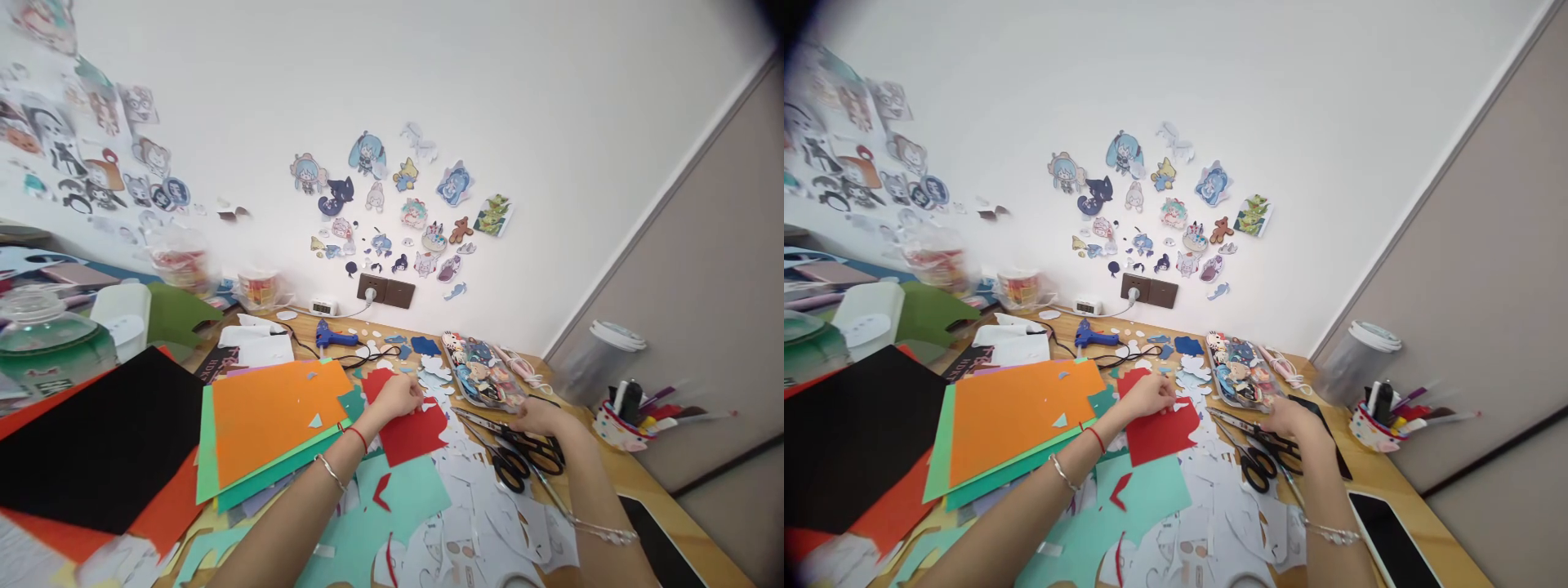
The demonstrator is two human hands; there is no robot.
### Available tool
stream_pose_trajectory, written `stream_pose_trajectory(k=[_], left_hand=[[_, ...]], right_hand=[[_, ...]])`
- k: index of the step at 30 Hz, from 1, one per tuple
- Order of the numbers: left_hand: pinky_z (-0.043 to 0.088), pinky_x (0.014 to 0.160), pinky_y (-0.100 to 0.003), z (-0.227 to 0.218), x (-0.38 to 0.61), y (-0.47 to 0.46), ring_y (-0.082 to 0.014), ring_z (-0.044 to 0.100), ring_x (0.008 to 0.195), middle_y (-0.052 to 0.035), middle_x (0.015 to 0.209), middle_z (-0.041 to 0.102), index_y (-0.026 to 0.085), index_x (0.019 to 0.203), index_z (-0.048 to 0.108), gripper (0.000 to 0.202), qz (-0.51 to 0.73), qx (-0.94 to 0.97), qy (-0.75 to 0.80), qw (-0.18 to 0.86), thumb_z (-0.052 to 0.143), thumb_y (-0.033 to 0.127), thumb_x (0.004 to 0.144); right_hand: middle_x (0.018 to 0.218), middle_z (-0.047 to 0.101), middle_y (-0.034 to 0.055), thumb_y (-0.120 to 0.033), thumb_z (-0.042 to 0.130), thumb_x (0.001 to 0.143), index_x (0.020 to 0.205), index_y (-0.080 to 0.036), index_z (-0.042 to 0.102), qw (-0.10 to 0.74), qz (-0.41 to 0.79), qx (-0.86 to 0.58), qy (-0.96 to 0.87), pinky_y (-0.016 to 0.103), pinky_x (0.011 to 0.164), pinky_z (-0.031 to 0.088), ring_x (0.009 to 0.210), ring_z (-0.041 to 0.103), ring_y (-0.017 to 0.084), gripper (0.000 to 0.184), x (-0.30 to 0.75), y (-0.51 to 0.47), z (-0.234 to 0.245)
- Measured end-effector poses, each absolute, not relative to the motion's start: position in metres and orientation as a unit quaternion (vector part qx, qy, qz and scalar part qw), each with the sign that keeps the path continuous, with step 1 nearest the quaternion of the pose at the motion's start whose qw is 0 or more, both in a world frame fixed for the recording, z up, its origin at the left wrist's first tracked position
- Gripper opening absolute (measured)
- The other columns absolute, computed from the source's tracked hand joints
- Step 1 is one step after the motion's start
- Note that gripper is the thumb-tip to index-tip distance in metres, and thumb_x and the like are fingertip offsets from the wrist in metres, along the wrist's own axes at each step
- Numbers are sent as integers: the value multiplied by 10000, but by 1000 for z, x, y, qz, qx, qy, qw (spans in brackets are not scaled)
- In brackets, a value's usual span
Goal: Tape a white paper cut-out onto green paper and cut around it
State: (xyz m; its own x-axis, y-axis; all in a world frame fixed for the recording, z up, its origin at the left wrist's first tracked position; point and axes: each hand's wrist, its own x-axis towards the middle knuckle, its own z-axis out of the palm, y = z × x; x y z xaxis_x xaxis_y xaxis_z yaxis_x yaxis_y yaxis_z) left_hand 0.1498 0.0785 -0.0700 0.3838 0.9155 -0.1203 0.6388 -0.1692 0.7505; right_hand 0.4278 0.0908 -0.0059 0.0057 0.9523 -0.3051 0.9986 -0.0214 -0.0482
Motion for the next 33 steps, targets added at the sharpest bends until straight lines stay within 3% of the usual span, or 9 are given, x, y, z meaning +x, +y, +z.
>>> stream_pose_trajectory(k=[2, 8, 15, 23, 27, 30, 33], left_hand=[[518, 778, -391, -72, 152, 79, -195, 602, 914, -79, 1091, 590, 141, 1109, 552, 270, 205, 741, 526, 363, 534, 298, 890], [513, 793, -397, -74, 156, 79, -196, 597, 929, -80, 1103, 587, 147, 1106, 556, 263, 238, 737, 542, 325, 530, 297, 892], [519, 777, -391, -71, 150, 80, -194, 601, 915, -79, 1093, 589, 143, 1108, 553, 267, 233, 740, 552, 306, 533, 297, 891], [508, 808, -408, -55, 145, 76, -205, 591, 955, -85, 1131, 576, 151, 1129, 546, 276, 239, 766, 518, 297, 531, 292, 892], [497, 835, -424, -36, 121, 77, -217, 577, 992, -92, 1184, 549, 168, 1174, 520, 306, 219, 771, 527, 281, 528, 287, 892], [488, 848, -439, -21, 94, 78, -227, 565, 1016, -96, 1207, 533, 167, 1187, 510, 325, 187, 761, 562, 266, 536, 288, 887], [497, 831, -428, -10, 73, 77, -221, 575, 993, -92, 1178, 550, 159, 1164, 525, 308, 137, 745, 595, 270, 537, 292, 887]], right_hand=[[925, 619, 43, -302, 549, 881, 927, -123, 603, 95, -133, 673, 721, 370, 784, 497, 844, 600, 164, 192, 405, 90, -7], [1182, 543, 83, -286, 547, 878, 1101, -147, 556, -13, -155, 539, 828, 450, 940, 405, 1094, 511, 223, 263, 336, 80, -29], [1040, 581, 69, -255, 557, 872, 1190, -143, 484, -39, -234, 523, 818, 381, 784, 503, 881, 593, 180, 345, 330, 82, -43], [1219, 490, 123, -199, 531, 859, 1261, -141, 401, -62, -275, 517, 808, 366, 772, 508, 925, 584, 192, 427, 324, 78, -33], [1331, 390, 181, -305, 631, 741, 1311, -105, 372, -53, -231, 489, 839, 441, 995, 348, 1184, 429, 288, 657, 313, 68, -28], [1395, 339, 169, -402, 748, 571, 1349, -139, 370, 0, -237, 422, 875, 427, 1039, 296, 1279, 319, 325, 904, 293, 49, -28], [1444, 291, 153, -342, 700, 608, 1378, -153, 342, 38, -239, 375, 895, 396, 1044, 291, 1333, 248, 308, 870, 271, 29, -31]])
